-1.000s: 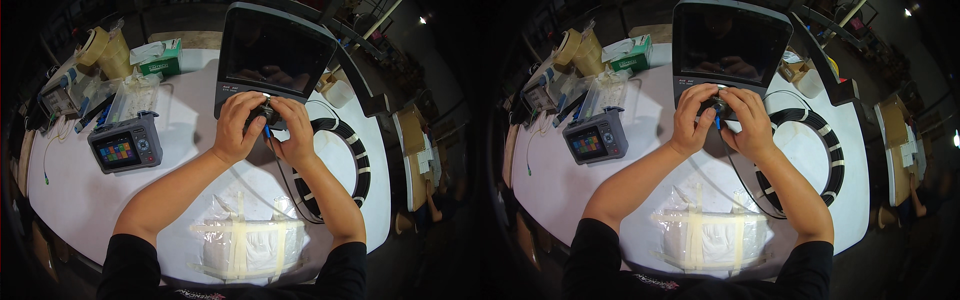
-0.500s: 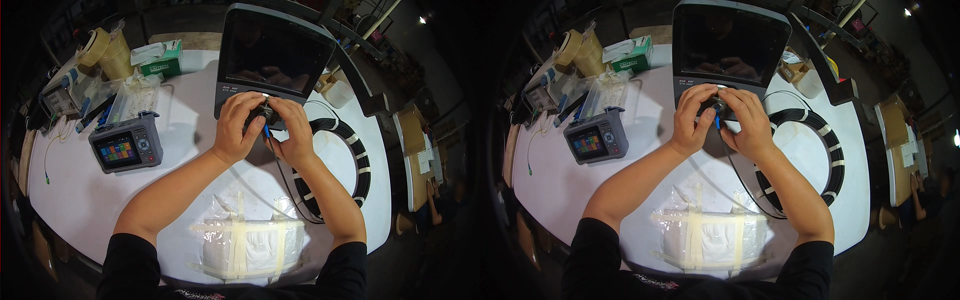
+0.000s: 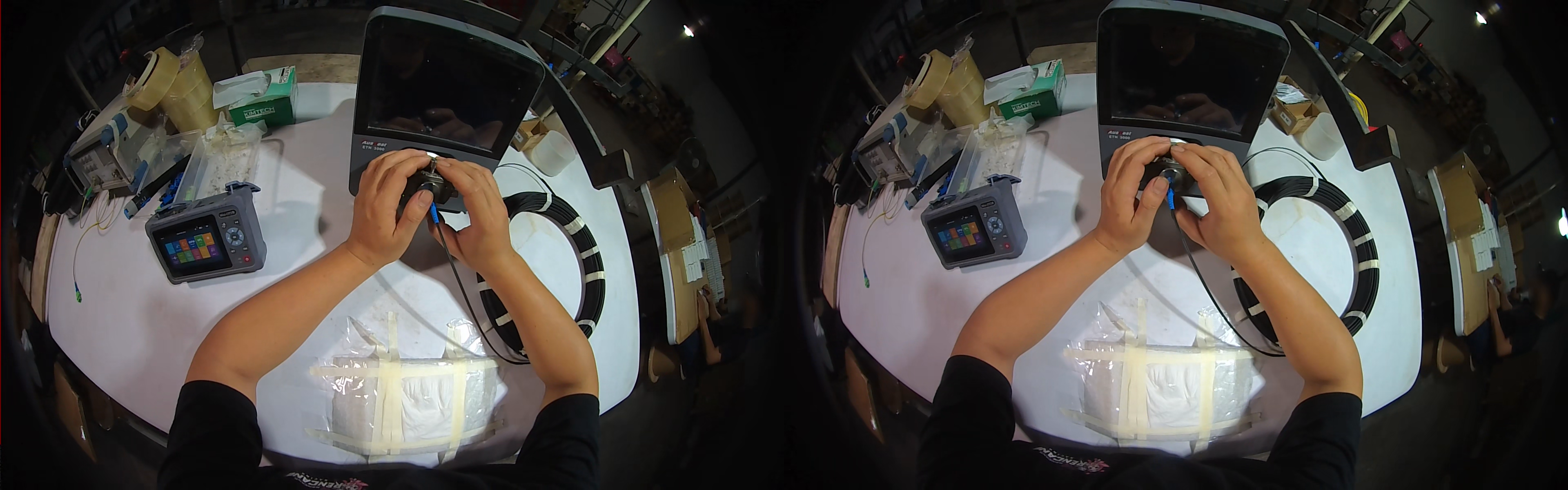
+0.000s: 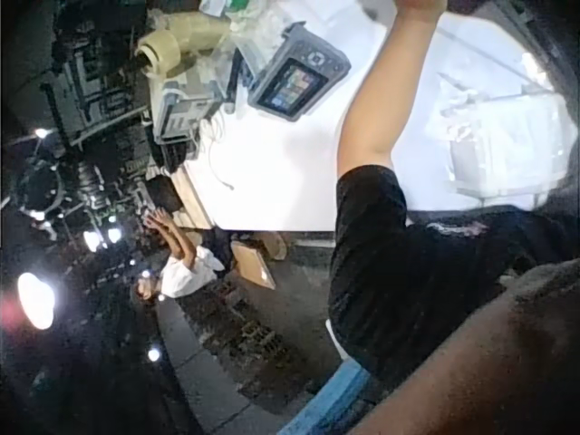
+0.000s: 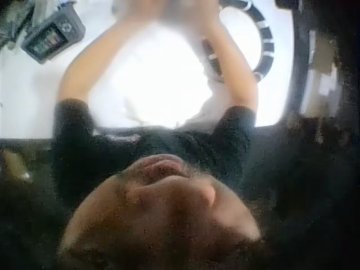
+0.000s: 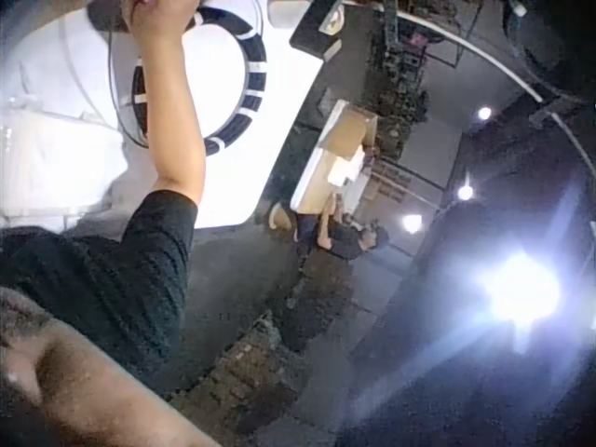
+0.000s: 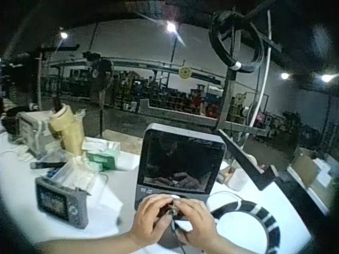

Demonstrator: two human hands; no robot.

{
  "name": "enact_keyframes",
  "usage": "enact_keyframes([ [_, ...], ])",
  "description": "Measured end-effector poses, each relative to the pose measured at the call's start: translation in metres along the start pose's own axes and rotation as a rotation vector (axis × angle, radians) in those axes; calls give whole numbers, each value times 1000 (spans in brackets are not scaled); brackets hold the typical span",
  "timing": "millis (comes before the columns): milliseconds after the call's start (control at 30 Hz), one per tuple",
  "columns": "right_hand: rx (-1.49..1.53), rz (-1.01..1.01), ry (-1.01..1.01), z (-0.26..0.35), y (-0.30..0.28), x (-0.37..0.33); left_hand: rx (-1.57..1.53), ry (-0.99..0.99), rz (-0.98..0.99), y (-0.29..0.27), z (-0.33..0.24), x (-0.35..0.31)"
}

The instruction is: Connecting and checking a fiber optic connector using an inspection probe and a testing monitor.

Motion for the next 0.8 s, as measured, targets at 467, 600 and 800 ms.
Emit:
enact_keyframes([
  [467,2,-44,-50,4,-3,-1,7,-54,35,0,3,1],
  [600,0,-46,-40,3,-3,0,33,-6,28,0,1,1],
  [800,-9,-45,-37,3,-4,-1,-38,7,-3,-1,1,1],
])
Point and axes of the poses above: each hand's wrist, its own x-axis towards the middle knuckle, its own y-axis out of the palm, z = x × y, the point moved 10 cm from there along x, towards the middle knuckle, and after that the axes turned 11 degrees about z, right-handed, at the moved point
